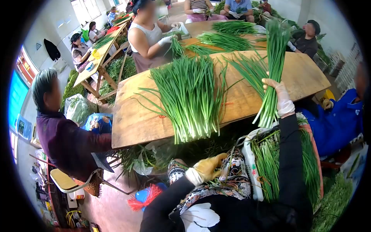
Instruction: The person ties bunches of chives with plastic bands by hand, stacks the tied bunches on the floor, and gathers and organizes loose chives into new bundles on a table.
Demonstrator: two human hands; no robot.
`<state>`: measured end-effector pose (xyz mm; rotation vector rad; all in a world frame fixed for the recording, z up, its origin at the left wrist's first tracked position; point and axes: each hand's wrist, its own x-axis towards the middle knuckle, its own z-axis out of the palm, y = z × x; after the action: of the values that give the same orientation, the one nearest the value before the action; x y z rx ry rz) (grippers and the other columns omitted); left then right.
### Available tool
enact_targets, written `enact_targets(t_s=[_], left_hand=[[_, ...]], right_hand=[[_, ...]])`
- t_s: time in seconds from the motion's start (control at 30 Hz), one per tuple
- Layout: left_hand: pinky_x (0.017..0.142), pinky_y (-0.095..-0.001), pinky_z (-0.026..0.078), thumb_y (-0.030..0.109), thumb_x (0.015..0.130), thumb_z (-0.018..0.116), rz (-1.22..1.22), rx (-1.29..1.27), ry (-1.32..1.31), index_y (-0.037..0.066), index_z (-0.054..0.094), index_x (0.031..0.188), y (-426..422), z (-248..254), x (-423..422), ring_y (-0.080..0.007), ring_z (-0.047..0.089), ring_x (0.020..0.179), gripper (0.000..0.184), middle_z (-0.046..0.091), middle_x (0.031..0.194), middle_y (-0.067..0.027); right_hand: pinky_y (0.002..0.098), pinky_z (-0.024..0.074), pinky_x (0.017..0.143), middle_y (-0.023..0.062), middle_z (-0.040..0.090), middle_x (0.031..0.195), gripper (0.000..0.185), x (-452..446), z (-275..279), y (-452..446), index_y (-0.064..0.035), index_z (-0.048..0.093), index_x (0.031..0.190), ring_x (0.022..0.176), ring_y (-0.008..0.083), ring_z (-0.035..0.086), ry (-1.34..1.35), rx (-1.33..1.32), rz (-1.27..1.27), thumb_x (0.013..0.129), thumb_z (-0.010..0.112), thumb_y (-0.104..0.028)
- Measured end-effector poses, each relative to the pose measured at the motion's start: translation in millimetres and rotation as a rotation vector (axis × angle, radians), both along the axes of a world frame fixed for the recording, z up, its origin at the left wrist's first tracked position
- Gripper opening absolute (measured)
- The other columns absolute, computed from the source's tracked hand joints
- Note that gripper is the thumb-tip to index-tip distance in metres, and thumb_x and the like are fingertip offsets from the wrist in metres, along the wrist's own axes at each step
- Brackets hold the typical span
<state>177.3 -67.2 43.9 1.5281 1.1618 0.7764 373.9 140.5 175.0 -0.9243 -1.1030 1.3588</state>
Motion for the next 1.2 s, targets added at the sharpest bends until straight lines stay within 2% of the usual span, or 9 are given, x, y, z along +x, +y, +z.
enact_targets(t_s=[0.1,0.23,0.37,0.43,0.5,0.7,0.83,1.07,1.2], left_hand=[[0.081,-0.0348,0.043,0.038,0.078,0.059,-0.310,0.207,0.753,0.004,0.028,0.128,-19.0,-3.7,-32.6,-0.0301,0.055,0.095,0.068,0.056,0.103,-0.0187],[0.075,-0.0283,0.048,0.019,0.085,0.052,-0.012,-0.162,0.017,-0.001,0.055,0.104,-4.0,81.7,-81.5,-0.0183,0.059,0.087,0.027,0.061,0.092,-0.0127],[0.085,-0.0317,0.043,0.009,0.082,0.053,0.470,0.581,0.285,-0.002,0.050,0.107,49.3,94.6,-112.7,-0.0214,0.054,0.096,0.027,0.056,0.104,-0.0148],[0.092,-0.0360,0.037,0.019,0.080,0.058,0.519,0.706,0.420,0.000,0.047,0.113,69.7,94.8,-120.6,-0.0251,0.048,0.106,0.039,0.049,0.114,-0.0171],[0.096,-0.0397,0.031,0.028,0.077,0.062,0.453,0.704,0.570,0.006,0.042,0.120,86.2,78.2,-126.0,-0.0288,0.040,0.114,0.053,0.043,0.122,-0.0186],[0.103,-0.0446,0.015,0.039,0.077,0.056,-0.134,0.751,1.005,0.022,0.042,0.124,108.2,90.0,-58.4,-0.0258,0.029,0.123,0.052,0.041,0.129,-0.0028],[0.100,-0.0505,0.018,0.040,0.079,0.049,-0.572,0.707,1.119,0.017,0.059,0.101,143.8,61.4,-11.3,-0.0263,0.035,0.120,0.033,0.053,0.112,-0.0018],[0.094,-0.0457,0.029,0.044,0.066,0.059,-0.217,0.651,1.265,0.008,0.061,0.080,164.5,44.0,-40.1,-0.0257,0.047,0.102,0.039,0.057,0.087,-0.0082],[0.095,-0.0424,0.028,0.031,0.061,0.066,0.007,0.602,1.204,0.008,0.056,0.095,162.9,28.2,-33.5,-0.0269,0.042,0.108,0.042,0.050,0.105,-0.0081]], right_hand=[[0.0188,0.0407,0.043,0.0009,0.055,0.058,0.019,20.2,-28.1,24.7,-0.0031,0.057,0.080,0.046,0.0077,0.050,-0.189,-0.038,-0.018,0.068,0.068,-0.013],[0.0186,0.0391,0.042,-0.0020,0.053,0.059,0.020,8.4,-40.8,26.2,-0.0077,0.054,0.077,0.048,0.0061,0.050,-0.323,-0.173,0.082,0.066,0.069,-0.014],[0.0248,0.0453,0.056,0.0067,0.058,0.076,0.041,-7.3,-75.8,67.7,-0.0014,0.050,0.103,0.062,0.0141,0.056,-0.427,-0.186,0.126,0.068,0.067,-0.014],[0.0320,0.0458,0.073,0.0185,0.056,0.097,0.076,-15.9,-93.4,92.1,0.0013,0.020,0.131,0.082,0.0262,0.057,-1.256,-0.086,-0.156,0.070,0.062,-0.012],[0.0344,0.0410,0.085,0.0262,0.048,0.112,0.093,-20.9,-111.0,105.2,-0.0017,-0.010,0.133,0.099,0.0332,0.052,-1.431,-0.060,-0.117,0.071,0.059,-0.010],[0.0394,0.0387,0.089,0.0241,0.040,0.119,0.072,-41.1,-119.5,103.4,0.0016,0.001,0.134,0.109,0.0327,0.046,-1.666,-0.057,-0.037,0.078,0.045,-0.008],[0.0401,0.0400,0.087,0.0235,0.041,0.118,0.071,-51.1,-99.9,98.0,0.0000,0.001,0.134,0.107,0.0336,0.046,-1.633,-0.032,-0.064,0.079,0.044,-0.008],[0.0419,0.0480,0.070,0.0233,0.047,0.108,0.064,-49.4,-104.2,92.8,0.0032,0.001,0.132,0.088,0.0336,0.055,-1.567,0.235,-0.261,0.082,0.039,-0.009],[0.0399,0.0494,0.058,0.0192,0.053,0.091,0.063,-57.3,-135.8,93.1,0.0083,0.013,0.128,0.075,0.0289,0.057,-1.662,0.236,-0.265,0.079,0.046,-0.012]])
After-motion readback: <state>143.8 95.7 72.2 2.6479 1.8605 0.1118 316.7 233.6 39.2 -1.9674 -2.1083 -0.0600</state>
